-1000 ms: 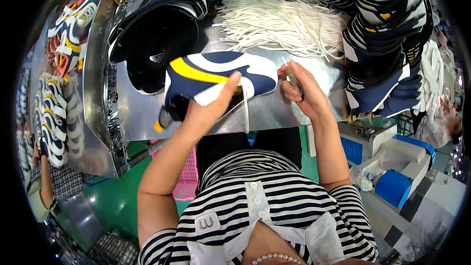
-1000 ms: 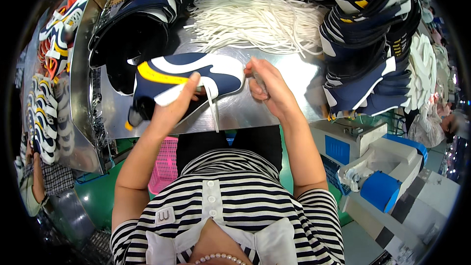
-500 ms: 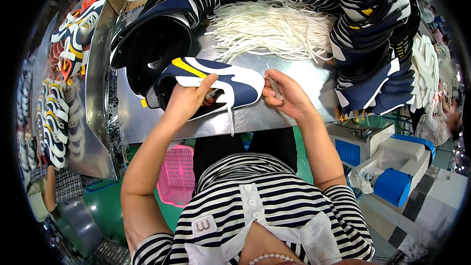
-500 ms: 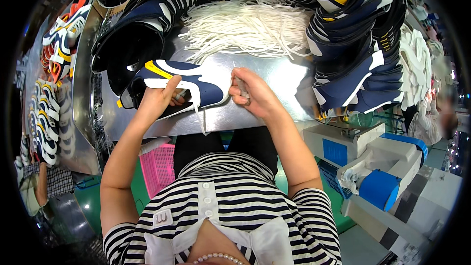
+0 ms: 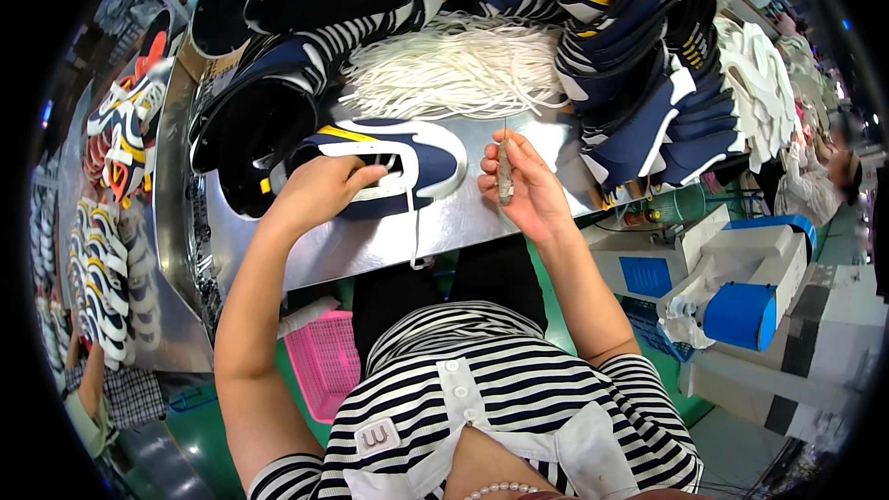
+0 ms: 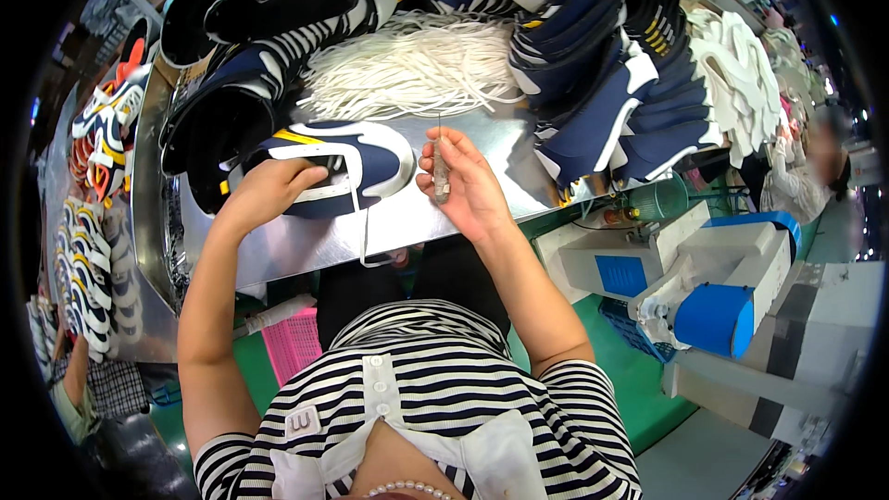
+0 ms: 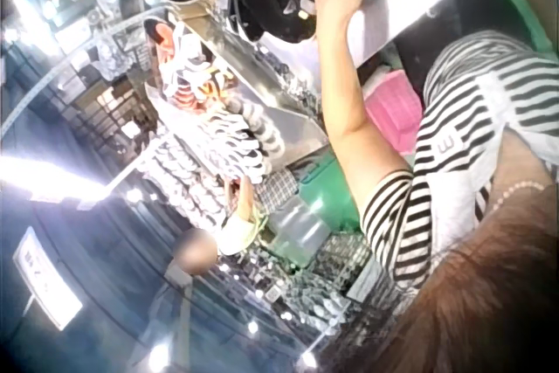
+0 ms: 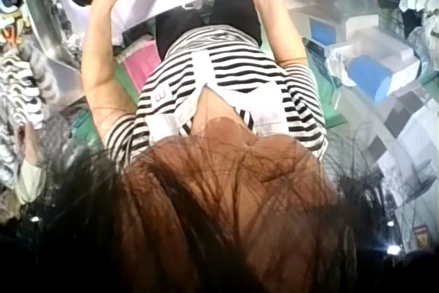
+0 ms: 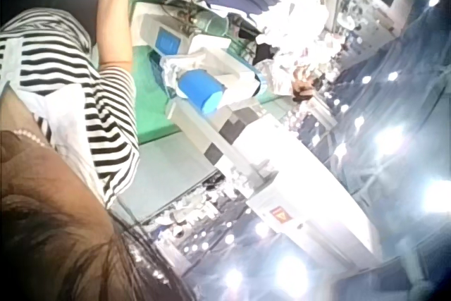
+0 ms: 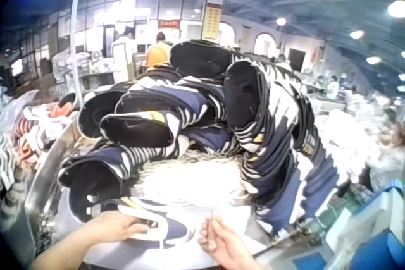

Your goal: The person picks up a shoe from a pile on a metal table and begins threading white shoelaces through the eyelets. They use a small metal tool to pull the laces through the holes and continue lacing the shoe by hand.

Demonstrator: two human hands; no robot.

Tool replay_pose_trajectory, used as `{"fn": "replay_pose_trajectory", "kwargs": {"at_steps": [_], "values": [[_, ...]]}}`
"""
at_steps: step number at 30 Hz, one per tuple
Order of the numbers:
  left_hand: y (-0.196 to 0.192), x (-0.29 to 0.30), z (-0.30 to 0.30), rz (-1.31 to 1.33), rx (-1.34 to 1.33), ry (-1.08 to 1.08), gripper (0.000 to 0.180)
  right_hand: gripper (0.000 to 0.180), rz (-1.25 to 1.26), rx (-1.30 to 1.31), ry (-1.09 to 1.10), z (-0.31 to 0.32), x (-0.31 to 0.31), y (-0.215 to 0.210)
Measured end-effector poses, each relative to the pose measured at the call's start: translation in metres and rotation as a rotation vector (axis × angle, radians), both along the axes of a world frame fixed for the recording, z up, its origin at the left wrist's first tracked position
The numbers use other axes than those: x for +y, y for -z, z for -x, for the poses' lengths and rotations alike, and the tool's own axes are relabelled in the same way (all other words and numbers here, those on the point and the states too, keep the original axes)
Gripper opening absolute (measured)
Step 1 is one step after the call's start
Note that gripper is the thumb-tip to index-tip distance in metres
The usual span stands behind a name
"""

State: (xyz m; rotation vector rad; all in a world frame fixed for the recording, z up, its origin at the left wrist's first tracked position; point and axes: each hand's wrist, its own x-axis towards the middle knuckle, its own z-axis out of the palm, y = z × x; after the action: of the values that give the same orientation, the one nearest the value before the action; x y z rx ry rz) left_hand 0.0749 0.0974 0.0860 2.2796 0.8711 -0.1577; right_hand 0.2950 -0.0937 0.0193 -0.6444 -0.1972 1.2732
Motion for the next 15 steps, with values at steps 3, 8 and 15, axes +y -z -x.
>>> {"fn": "replay_pose_trajectory", "kwargs": {"at_steps": [3, 8, 15], "values": [[-0.024, -0.021, 0.003, -0.018, -0.362, 0.057, 0.031, 0.02, 0.017, 0.064, 0.033, 0.005, -0.011, -0.014], [-0.011, -0.1, -0.023, 0.452, -0.678, -0.127, 0.031, 0.021, -0.06, -0.022, -0.004, 0.025, -0.016, -0.025], [0.015, -0.132, -0.06, 0.963, -0.788, -0.321, 0.018, 0.04, -0.027, -0.558, 0.077, 0.035, -0.048, -0.039]]}}
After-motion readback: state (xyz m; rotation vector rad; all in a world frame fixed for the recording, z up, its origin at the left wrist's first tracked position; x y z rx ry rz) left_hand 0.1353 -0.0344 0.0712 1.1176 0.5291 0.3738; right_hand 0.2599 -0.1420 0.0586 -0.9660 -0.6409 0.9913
